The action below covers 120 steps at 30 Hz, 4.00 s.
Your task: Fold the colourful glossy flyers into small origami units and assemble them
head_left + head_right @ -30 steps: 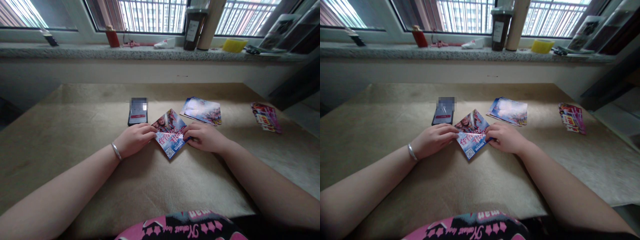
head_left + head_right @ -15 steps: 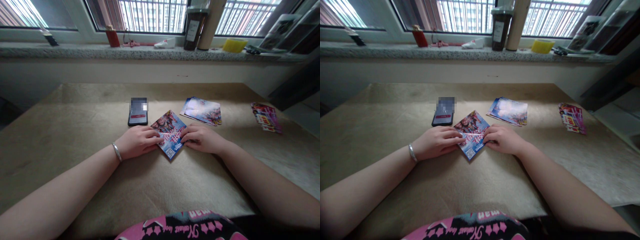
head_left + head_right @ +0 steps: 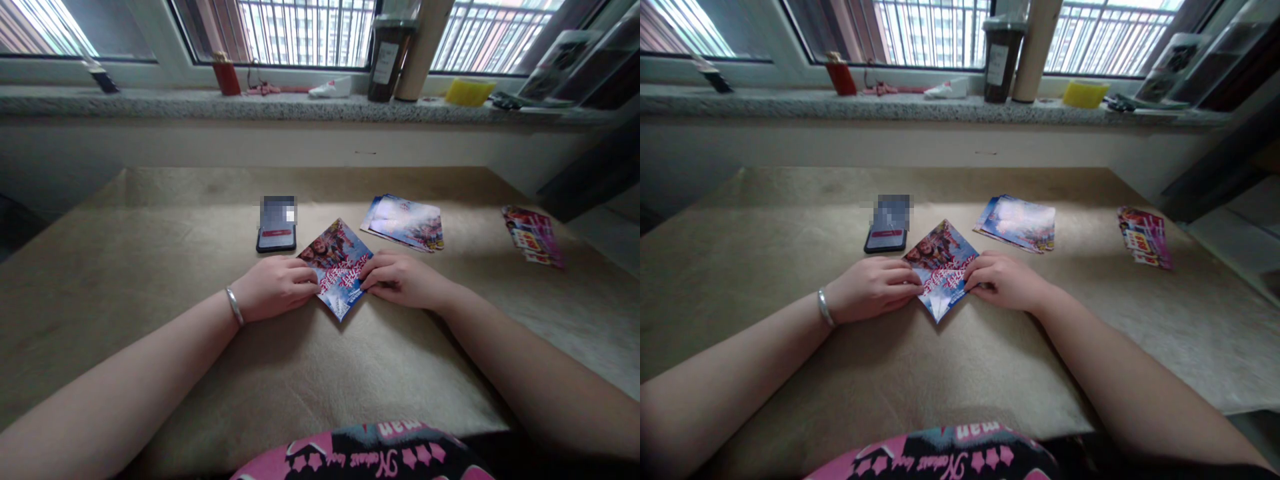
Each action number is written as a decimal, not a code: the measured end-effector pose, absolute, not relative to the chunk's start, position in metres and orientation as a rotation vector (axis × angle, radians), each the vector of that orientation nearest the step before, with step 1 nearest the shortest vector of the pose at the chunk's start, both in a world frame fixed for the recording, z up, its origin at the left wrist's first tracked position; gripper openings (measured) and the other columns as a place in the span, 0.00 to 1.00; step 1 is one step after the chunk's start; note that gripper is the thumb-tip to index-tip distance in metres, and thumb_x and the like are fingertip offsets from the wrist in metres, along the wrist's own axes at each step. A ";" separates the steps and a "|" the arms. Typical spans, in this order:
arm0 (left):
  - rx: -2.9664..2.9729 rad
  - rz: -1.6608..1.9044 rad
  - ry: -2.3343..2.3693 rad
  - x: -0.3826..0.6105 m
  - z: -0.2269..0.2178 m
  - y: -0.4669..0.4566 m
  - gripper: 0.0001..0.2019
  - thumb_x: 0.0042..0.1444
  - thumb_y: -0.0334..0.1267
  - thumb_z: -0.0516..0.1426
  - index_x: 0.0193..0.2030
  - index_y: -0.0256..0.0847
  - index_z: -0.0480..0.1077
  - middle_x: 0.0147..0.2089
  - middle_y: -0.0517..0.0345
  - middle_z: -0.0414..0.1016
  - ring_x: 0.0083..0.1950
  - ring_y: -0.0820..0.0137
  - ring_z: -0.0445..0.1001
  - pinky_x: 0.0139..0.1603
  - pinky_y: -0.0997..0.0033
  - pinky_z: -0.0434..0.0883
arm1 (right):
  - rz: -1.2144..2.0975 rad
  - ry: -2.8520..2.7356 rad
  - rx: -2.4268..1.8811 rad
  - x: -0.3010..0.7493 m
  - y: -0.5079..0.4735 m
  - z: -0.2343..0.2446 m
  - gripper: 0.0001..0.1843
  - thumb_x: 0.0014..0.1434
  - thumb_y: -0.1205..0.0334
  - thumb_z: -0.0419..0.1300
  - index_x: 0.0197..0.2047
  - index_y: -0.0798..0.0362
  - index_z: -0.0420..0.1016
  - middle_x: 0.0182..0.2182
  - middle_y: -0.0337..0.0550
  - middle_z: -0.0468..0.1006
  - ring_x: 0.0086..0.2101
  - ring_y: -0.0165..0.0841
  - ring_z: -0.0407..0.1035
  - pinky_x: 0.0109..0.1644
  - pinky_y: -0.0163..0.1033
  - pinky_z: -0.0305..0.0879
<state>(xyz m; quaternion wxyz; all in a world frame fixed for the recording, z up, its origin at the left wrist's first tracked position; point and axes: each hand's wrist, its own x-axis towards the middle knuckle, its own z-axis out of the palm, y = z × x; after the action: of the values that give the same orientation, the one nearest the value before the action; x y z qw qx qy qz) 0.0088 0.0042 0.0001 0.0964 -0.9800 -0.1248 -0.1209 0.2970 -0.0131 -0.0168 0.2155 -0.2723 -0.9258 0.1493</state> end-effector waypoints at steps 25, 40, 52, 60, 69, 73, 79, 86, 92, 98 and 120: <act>-3.011 -0.397 -0.616 0.019 0.001 -0.006 0.16 0.59 0.50 0.53 0.39 0.39 0.72 0.36 0.53 0.73 0.36 0.67 0.69 0.36 0.68 0.68 | 0.387 -2.362 -0.980 0.267 -0.021 -0.022 0.05 0.57 0.68 0.59 0.34 0.50 0.76 0.33 0.42 0.80 0.36 0.33 0.72 0.43 0.41 0.68; -3.010 -0.696 -1.257 0.024 -0.005 -0.010 0.14 0.61 0.40 0.49 0.32 0.38 0.73 0.28 0.58 0.74 0.29 0.72 0.70 0.30 0.75 0.65 | 0.386 -2.450 -0.915 0.267 -0.018 -0.020 0.07 0.57 0.68 0.57 0.37 0.50 0.75 0.35 0.43 0.80 0.38 0.34 0.71 0.46 0.42 0.67; -2.861 -0.523 -1.310 0.024 -0.012 -0.001 0.09 0.59 0.37 0.54 0.30 0.37 0.72 0.34 0.53 0.74 0.37 0.66 0.70 0.39 0.68 0.68 | 0.343 -2.365 -1.144 0.263 -0.021 -0.021 0.11 0.57 0.68 0.56 0.43 0.53 0.73 0.38 0.46 0.78 0.39 0.35 0.71 0.42 0.40 0.68; -2.818 -0.470 -1.301 0.025 -0.011 0.001 0.07 0.58 0.34 0.54 0.29 0.37 0.70 0.34 0.53 0.73 0.36 0.68 0.70 0.39 0.69 0.68 | 0.112 -2.499 -1.019 0.261 -0.020 -0.022 0.13 0.60 0.68 0.54 0.45 0.51 0.77 0.43 0.47 0.77 0.41 0.36 0.68 0.45 0.42 0.67; -2.798 -0.455 -1.296 0.024 -0.014 0.002 0.08 0.59 0.34 0.52 0.30 0.35 0.69 0.35 0.52 0.73 0.37 0.67 0.70 0.41 0.68 0.69 | 0.027 -2.508 -1.064 0.263 -0.018 -0.028 0.16 0.60 0.67 0.54 0.48 0.48 0.77 0.42 0.47 0.76 0.41 0.37 0.66 0.45 0.43 0.66; -2.806 -0.454 -1.301 0.024 -0.013 0.003 0.09 0.59 0.34 0.52 0.31 0.35 0.70 0.35 0.52 0.73 0.38 0.67 0.71 0.42 0.67 0.70 | 0.028 -2.516 -1.074 0.262 -0.018 -0.027 0.17 0.60 0.68 0.54 0.49 0.48 0.77 0.42 0.48 0.76 0.40 0.37 0.66 0.44 0.42 0.66; -2.826 -0.534 -1.318 0.021 -0.014 0.003 0.07 0.59 0.33 0.53 0.36 0.36 0.72 0.37 0.52 0.72 0.37 0.69 0.70 0.39 0.69 0.70 | 0.012 -2.530 -1.070 0.262 -0.017 -0.027 0.17 0.60 0.68 0.53 0.49 0.49 0.77 0.41 0.48 0.76 0.40 0.37 0.66 0.43 0.42 0.66; -2.941 -0.564 -1.032 0.018 -0.008 -0.002 0.12 0.61 0.37 0.51 0.37 0.38 0.75 0.38 0.51 0.74 0.39 0.68 0.70 0.41 0.67 0.71 | -0.045 -2.556 -1.068 0.266 -0.016 -0.025 0.16 0.61 0.67 0.53 0.49 0.48 0.77 0.40 0.48 0.76 0.39 0.36 0.66 0.42 0.41 0.65; -2.931 -0.476 -0.939 0.020 -0.011 -0.004 0.14 0.63 0.38 0.50 0.46 0.37 0.74 0.43 0.49 0.74 0.45 0.64 0.70 0.48 0.63 0.71 | -0.094 -2.552 -1.089 0.278 -0.012 -0.025 0.16 0.61 0.67 0.54 0.49 0.48 0.77 0.39 0.46 0.76 0.39 0.36 0.65 0.42 0.40 0.65; -2.902 -0.388 -0.930 0.022 -0.011 -0.007 0.15 0.62 0.39 0.49 0.49 0.36 0.72 0.44 0.48 0.72 0.46 0.62 0.68 0.49 0.61 0.71 | -0.067 -2.536 -1.079 0.279 -0.009 -0.027 0.16 0.60 0.67 0.54 0.48 0.48 0.77 0.39 0.46 0.77 0.39 0.36 0.65 0.43 0.41 0.65; -2.846 -0.285 -1.004 0.026 -0.009 -0.009 0.14 0.61 0.38 0.50 0.47 0.33 0.70 0.42 0.46 0.70 0.46 0.61 0.67 0.50 0.60 0.70 | -0.123 -2.520 -1.112 0.274 -0.011 -0.029 0.14 0.63 0.63 0.53 0.46 0.48 0.78 0.39 0.43 0.78 0.37 0.34 0.66 0.40 0.38 0.63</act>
<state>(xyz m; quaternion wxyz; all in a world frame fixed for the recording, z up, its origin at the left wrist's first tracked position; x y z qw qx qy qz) 0.0264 -0.0093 -0.0087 0.0552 -0.9374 -0.3307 -0.0938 0.2743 -0.0107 -0.0292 0.1911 -0.3958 -0.8972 -0.0438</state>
